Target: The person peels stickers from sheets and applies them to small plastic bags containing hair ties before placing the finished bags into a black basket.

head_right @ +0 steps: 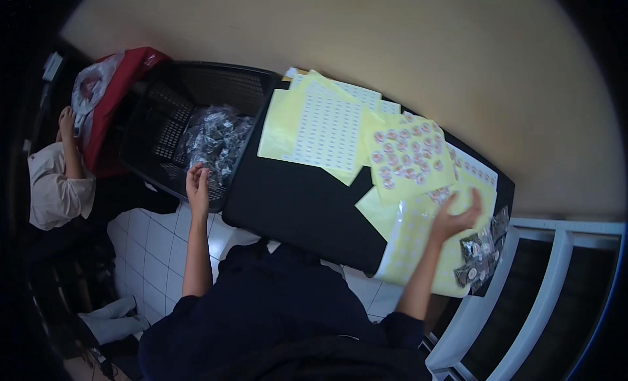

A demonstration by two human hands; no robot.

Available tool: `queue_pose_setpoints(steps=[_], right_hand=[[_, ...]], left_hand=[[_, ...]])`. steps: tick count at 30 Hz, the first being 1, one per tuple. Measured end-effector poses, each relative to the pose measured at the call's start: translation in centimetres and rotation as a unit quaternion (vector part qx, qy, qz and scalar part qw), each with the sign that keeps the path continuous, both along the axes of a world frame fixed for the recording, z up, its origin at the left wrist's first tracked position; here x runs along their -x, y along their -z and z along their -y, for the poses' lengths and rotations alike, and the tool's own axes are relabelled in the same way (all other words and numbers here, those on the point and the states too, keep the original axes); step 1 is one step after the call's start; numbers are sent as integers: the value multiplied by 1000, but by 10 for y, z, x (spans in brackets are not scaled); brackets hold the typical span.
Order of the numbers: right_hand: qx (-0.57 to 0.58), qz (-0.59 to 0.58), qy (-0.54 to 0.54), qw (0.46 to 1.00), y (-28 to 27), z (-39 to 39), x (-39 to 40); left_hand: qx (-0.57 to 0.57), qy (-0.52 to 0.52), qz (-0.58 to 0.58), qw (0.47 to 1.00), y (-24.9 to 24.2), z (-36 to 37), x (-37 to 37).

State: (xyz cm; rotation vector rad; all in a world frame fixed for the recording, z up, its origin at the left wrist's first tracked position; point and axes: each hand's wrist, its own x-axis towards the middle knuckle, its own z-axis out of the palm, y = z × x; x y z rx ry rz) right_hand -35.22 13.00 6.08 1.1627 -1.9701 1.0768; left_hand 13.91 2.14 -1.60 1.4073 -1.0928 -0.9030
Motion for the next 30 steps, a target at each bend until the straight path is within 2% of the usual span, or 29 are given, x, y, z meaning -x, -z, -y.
queue_pose_setpoints(steps=[2,3,4,5,6,8,10,11,13,14,16,17,18,20,21,22,24,26,28,29,30], right_hand=[[-53,24,-105,993,10,21,-92],[-38,85,-163,982,10,33,-146],[-70,136,-258,954,21,40,-184],[-100,64,-343,932,10,49,-222],[-132,76,-401,903,10,52,-258],[-186,104,-530,821,9,59,-313],[-212,112,-599,764,10,72,-350],[-227,131,-620,740,13,80,-364],[-247,131,-621,732,16,95,-380],[-261,130,-623,726,17,104,-388],[-277,138,-610,730,20,116,-396],[-281,144,-589,744,22,121,-398],[-287,151,-566,758,24,125,-399],[-300,152,-539,772,25,131,-398],[-311,155,-517,782,29,131,-397],[-321,160,-493,792,31,130,-396],[-329,162,-480,797,30,133,-397],[-331,168,-464,804,29,133,-400],[-329,175,-454,810,29,134,-402],[-323,179,-449,814,28,136,-402],[-321,179,-450,814,28,137,-403]], left_hand=[[-20,-16,-4,1000,27,21,-32],[-85,-4,41,995,43,33,-48],[-150,9,86,985,63,47,-65],[-155,26,129,979,109,62,-86],[-160,44,172,971,144,75,-104],[-289,120,215,925,151,95,-107],[-397,186,303,846,191,115,-118],[-400,187,299,846,196,123,-119],[-485,152,321,799,206,130,-112],[-488,154,318,798,209,132,-111],[-445,171,429,768,216,128,-109],[-484,169,359,780,212,130,-110],[-486,173,356,779,238,126,-115],[-486,80,183,851,344,108,-130],[-478,109,184,852,386,101,-135],[-480,114,183,850,372,100,-130],[-528,63,127,837,312,103,-110],[-531,83,94,838,307,106,-102],[-520,52,-79,849,328,104,-97],[-519,52,-79,850,315,107,-92],[-526,-13,-146,838,287,111,-85]])
